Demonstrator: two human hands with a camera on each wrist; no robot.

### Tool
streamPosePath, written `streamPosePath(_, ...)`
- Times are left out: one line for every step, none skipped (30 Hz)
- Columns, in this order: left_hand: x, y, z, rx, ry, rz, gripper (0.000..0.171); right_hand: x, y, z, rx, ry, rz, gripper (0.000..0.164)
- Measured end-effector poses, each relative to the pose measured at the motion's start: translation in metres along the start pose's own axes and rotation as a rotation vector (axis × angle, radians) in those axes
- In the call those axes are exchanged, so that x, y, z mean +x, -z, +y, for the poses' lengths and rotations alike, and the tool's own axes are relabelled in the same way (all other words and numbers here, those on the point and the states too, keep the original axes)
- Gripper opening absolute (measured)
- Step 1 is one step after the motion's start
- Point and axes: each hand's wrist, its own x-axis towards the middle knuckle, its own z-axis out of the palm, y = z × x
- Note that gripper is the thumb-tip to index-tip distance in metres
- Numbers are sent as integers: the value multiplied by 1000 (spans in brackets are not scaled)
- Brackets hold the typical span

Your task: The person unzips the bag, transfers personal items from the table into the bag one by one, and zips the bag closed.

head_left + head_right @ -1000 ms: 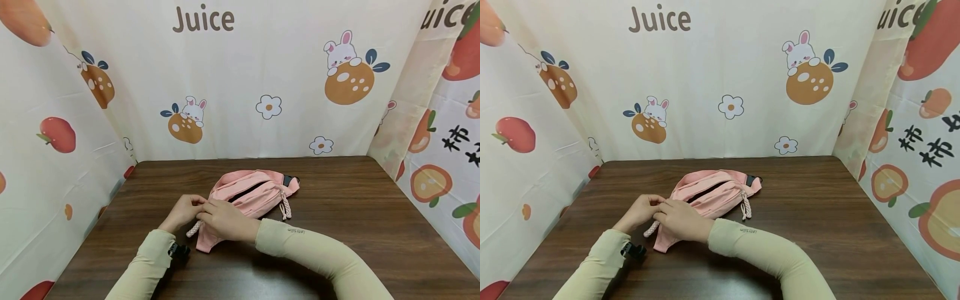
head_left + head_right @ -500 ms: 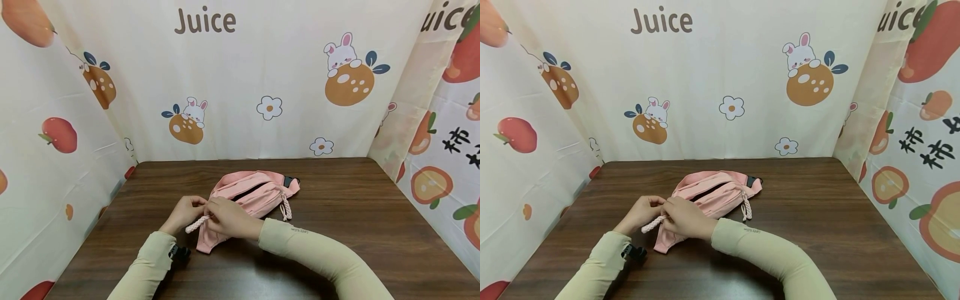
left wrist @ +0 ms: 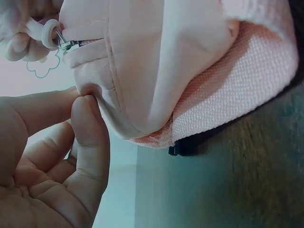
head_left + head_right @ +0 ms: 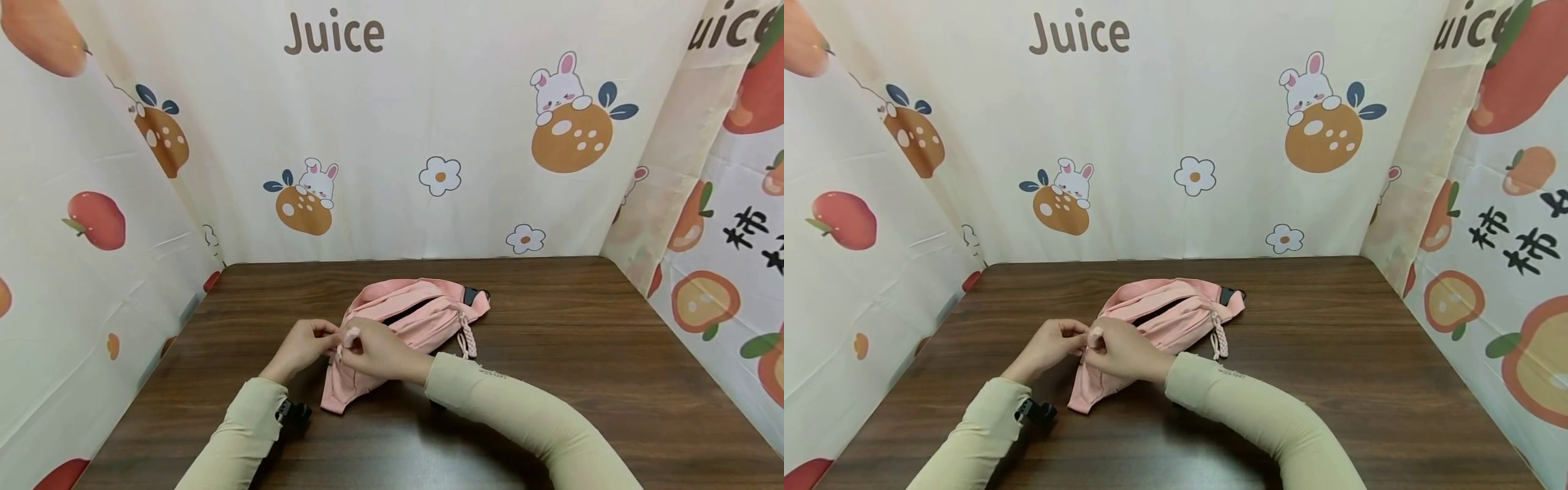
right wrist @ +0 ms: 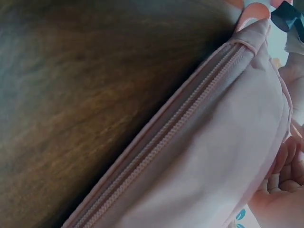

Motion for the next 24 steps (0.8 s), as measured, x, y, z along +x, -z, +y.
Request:
streamPosePath(0,0,0,-4,-1,-4,14,0,1,0,6,-13,-1,11)
streamPosePath(0,-1,0,-4,-3,-5,14,0,2,0,16,-27,-3,11)
streamPosePath(0,-1,-1,-3,-5,-5,14,-1,4,1,32,-40,-6,10)
streamPosePath(0,-1,-1,-2,-8,-7,14,-1,5,1,40,-57,-9,8)
streamPosePath(0,-1,-1,-3,-11,-8,14,-1,7,0,54,-72,-14,7)
streamPosePath(0,-1,-1,-4,-11,-8,15,-2,9,0,64,-87,-18,5)
streamPosePath(0,-1,-1,-5,-11,-8,15,-3,11,0,83,-95,-23,4)
streamPosePath(0,-1,-1,-7,-8,-7,15,-3,13,0,99,-99,-25,4)
streamPosePath(-1,-1,-1,-10,-3,-7,16,-4,15,0,112,-103,-22,3)
streamPosePath(-1,-1,-1,-13,1,-4,16,-4,16,0,119,-104,-17,3)
streamPosePath(-2,-2,0,-21,5,-2,17,-4,18,0,124,-108,-11,3)
streamPosePath(-2,-2,-1,-28,7,-1,17,-5,20,1,120,-111,-1,4)
streamPosePath(-3,-3,-1,-37,11,0,17,-5,21,1,114,-112,8,4)
streamPosePath(-3,-3,0,-48,17,2,18,-5,23,1,106,-114,19,5)
streamPosePath(-4,-4,0,-61,22,1,18,-4,24,1,98,-117,28,5)
streamPosePath(-5,-4,0,-72,27,2,19,-4,25,1,92,-119,33,6)
streamPosePath(-6,-5,1,-83,32,1,19,-4,26,1,86,-123,35,6)
streamPosePath(-6,-6,0,-88,39,1,19,-4,27,1,84,-126,39,7)
streamPosePath(-7,-6,1,-90,49,1,19,-4,28,1,86,-127,41,8)
streamPosePath(-8,-6,1,-86,60,2,19,-4,29,1,89,-132,44,8)
streamPosePath(-8,-7,1,-81,73,5,18,-4,29,1,90,-136,46,9)
streamPosePath(-8,-8,1,-72,87,7,17,-4,30,1,91,-139,49,9)
streamPosePath(-9,-8,1,-57,98,6,17,-4,30,1,94,-144,51,10)
streamPosePath(-9,-9,1,-45,113,6,17,-4,31,1,99,-145,54,10)
